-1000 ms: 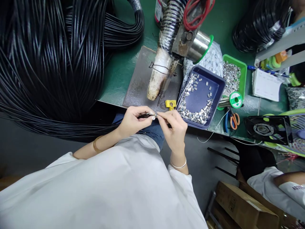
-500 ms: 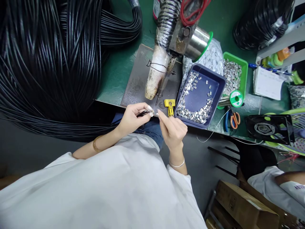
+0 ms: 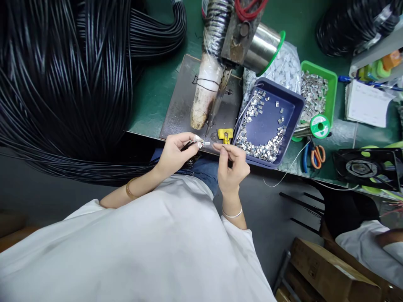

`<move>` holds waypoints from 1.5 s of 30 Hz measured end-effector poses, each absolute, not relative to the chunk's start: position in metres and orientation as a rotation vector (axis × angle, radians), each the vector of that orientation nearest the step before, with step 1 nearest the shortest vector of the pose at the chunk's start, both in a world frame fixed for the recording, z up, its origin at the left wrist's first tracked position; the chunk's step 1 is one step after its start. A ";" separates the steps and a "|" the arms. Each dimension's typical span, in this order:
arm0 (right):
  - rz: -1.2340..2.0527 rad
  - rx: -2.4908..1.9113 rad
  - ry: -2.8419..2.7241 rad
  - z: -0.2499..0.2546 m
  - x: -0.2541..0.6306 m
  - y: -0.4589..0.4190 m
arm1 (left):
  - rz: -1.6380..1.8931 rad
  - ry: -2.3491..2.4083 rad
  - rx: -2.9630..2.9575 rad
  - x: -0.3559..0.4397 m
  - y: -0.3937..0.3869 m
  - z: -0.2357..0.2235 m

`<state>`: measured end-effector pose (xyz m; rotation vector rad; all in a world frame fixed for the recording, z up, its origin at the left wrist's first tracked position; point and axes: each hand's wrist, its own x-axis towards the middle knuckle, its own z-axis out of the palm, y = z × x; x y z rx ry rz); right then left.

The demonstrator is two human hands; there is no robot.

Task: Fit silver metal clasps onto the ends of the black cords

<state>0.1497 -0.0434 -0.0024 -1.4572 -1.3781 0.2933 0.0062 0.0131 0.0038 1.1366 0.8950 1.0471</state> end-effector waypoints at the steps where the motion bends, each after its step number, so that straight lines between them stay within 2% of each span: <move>1: 0.325 -1.456 -1.354 -0.004 0.147 -0.042 | 1.045 0.903 1.149 0.007 0.014 0.004; 18: 0.107 -1.404 -1.495 -0.004 0.136 -0.025 | 1.140 0.957 1.332 0.011 0.019 0.001; 27: 0.030 -1.369 -1.650 -0.007 0.141 -0.029 | 1.030 0.953 1.210 0.009 0.020 0.000; 32: 0.165 -1.371 -1.565 -0.002 0.148 -0.035 | 0.992 0.879 1.249 0.006 0.014 -0.001; 37: -0.235 -1.301 -1.177 0.020 0.172 -0.039 | 0.702 0.821 1.581 -0.011 0.001 0.002; 42: 0.256 -1.714 -1.248 0.034 0.209 -0.026 | 1.042 0.960 1.258 -0.024 0.008 0.008; 45: 0.172 -1.876 -1.353 0.024 0.230 -0.002 | 1.209 0.884 0.892 -0.023 0.020 0.014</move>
